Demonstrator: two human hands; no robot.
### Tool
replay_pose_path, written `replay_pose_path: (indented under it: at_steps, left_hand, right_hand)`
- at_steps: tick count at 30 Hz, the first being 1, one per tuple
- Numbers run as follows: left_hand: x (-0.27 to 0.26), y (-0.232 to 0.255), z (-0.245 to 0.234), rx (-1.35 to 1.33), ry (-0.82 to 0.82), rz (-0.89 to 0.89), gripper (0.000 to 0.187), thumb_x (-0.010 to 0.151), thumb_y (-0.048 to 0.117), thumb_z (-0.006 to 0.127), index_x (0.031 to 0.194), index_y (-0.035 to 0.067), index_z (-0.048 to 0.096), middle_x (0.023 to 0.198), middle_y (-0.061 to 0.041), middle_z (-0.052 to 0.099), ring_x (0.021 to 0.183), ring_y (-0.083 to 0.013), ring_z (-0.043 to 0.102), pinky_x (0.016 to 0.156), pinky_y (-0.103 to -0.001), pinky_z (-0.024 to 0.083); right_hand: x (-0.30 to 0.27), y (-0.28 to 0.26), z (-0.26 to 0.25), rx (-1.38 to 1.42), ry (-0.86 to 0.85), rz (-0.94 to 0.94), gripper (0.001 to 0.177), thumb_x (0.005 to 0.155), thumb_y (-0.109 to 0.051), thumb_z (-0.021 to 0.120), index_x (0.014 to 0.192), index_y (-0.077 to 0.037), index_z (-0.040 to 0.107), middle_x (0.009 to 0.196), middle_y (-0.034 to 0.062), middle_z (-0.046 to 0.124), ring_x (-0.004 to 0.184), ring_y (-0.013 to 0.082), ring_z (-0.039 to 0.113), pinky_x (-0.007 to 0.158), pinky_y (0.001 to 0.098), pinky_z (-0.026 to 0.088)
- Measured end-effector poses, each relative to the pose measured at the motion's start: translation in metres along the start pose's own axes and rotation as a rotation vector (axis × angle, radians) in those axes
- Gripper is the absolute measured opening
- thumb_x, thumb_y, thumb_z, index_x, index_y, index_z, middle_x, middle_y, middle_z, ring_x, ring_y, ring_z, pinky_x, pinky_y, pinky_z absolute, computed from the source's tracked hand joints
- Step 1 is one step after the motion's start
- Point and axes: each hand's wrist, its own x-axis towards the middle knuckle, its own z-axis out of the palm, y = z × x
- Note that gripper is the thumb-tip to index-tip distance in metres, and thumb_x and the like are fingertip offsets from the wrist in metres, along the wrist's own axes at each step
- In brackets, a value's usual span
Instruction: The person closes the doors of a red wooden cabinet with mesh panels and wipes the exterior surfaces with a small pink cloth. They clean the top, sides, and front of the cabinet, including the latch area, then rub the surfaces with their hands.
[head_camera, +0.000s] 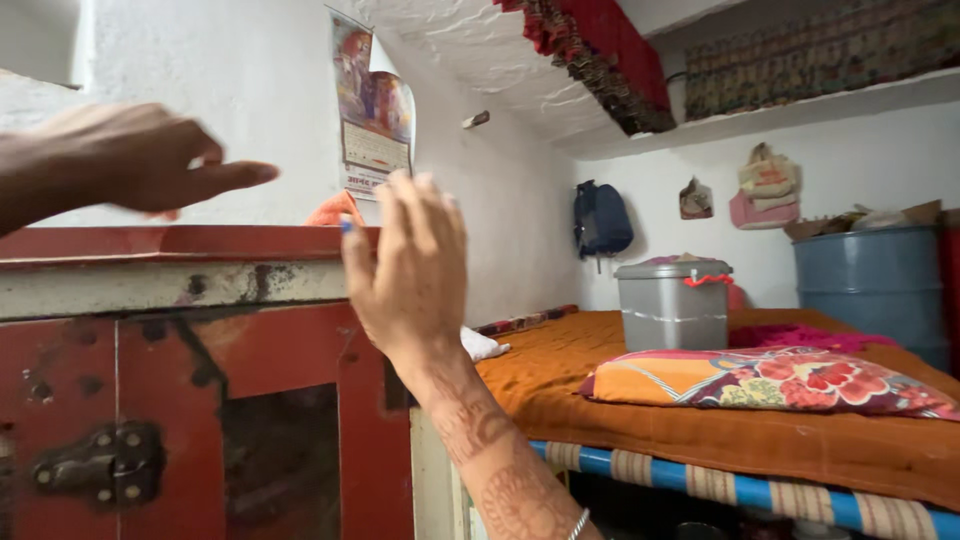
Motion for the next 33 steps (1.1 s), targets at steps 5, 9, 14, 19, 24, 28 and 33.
replay_pose_path:
  at_steps: [5,9,14,19,24,28,33]
  left_hand:
    - [0.066,0.067,-0.009,-0.078,-0.038,0.067,0.087,0.094,0.080,0.041,0.090,0.002,0.079,0.089,-0.020,0.080,0.085,-0.0350,0.078,0.085,-0.049,0.059]
    - [0.087,0.102,-0.003,-0.233,-0.109,0.008,0.080,0.086,0.075,0.052,0.144,0.020,0.054,0.140,-0.018,0.062,0.128,-0.0379,0.060,0.103,-0.055,0.050]
    - [0.101,0.106,0.005,-0.291,-0.225,-0.054,0.088,0.088,0.071,0.056,0.161,0.027,0.032,0.159,-0.016,0.044,0.146,-0.0374,0.042,0.115,-0.056,0.038]
    - [0.125,0.110,0.045,-0.257,-0.333,-0.058,0.066,0.090,0.063,0.058,0.141,0.022,0.049,0.137,-0.015,0.057,0.125,-0.0339,0.054,0.101,-0.051,0.046]
    - [0.158,0.095,0.083,-0.158,-0.452,-0.054,0.048,0.092,0.054,0.061,0.121,0.016,0.065,0.115,-0.015,0.069,0.104,-0.0303,0.066,0.086,-0.046,0.053]
    - [0.162,0.093,0.073,-0.050,-0.513,-0.012,0.041,0.094,0.048,0.062,0.105,0.012,0.079,0.098,-0.014,0.079,0.087,-0.0275,0.075,0.074,-0.043,0.060]
    - [0.073,0.084,-0.001,-0.444,0.576,0.014,0.026,0.094,0.033,0.074,0.094,0.007,0.077,0.082,-0.023,0.070,0.075,-0.0393,0.070,0.064,-0.047,0.056]
  right_hand:
    - [0.001,-0.002,0.000,0.104,-0.180,-0.015,0.023,0.102,-0.023,0.059,0.108,-0.003,0.068,0.106,0.0138,0.070,0.110,0.0326,0.063,0.107,0.0472,0.046]
    - [-0.002,-0.001,-0.003,0.079,-0.109,-0.058,0.021,0.100,-0.020,0.059,0.108,-0.003,0.067,0.103,0.0131,0.068,0.105,0.0327,0.062,0.101,0.0459,0.047]
    - [-0.003,-0.002,-0.002,0.059,-0.122,-0.075,0.024,0.099,-0.020,0.059,0.112,-0.001,0.064,0.104,0.0146,0.065,0.106,0.0326,0.061,0.103,0.0457,0.046]
    - [-0.004,0.000,-0.003,0.077,-0.112,-0.076,0.019,0.101,-0.020,0.056,0.109,-0.003,0.063,0.106,0.0142,0.065,0.109,0.0329,0.060,0.106,0.0467,0.044]
    - [-0.006,0.000,-0.004,0.113,-0.095,-0.075,0.020,0.102,-0.020,0.055,0.111,-0.004,0.062,0.107,0.0135,0.064,0.109,0.0327,0.059,0.106,0.0467,0.044]
    - [-0.007,-0.001,-0.004,0.091,-0.105,-0.062,0.019,0.101,-0.020,0.055,0.109,-0.004,0.062,0.105,0.0135,0.064,0.109,0.0331,0.059,0.106,0.0468,0.044]
    - [-0.006,-0.002,-0.008,0.192,-0.122,-0.022,0.029,0.103,-0.021,0.052,0.125,-0.002,0.056,0.120,0.0168,0.063,0.121,0.0360,0.058,0.114,0.0486,0.042]
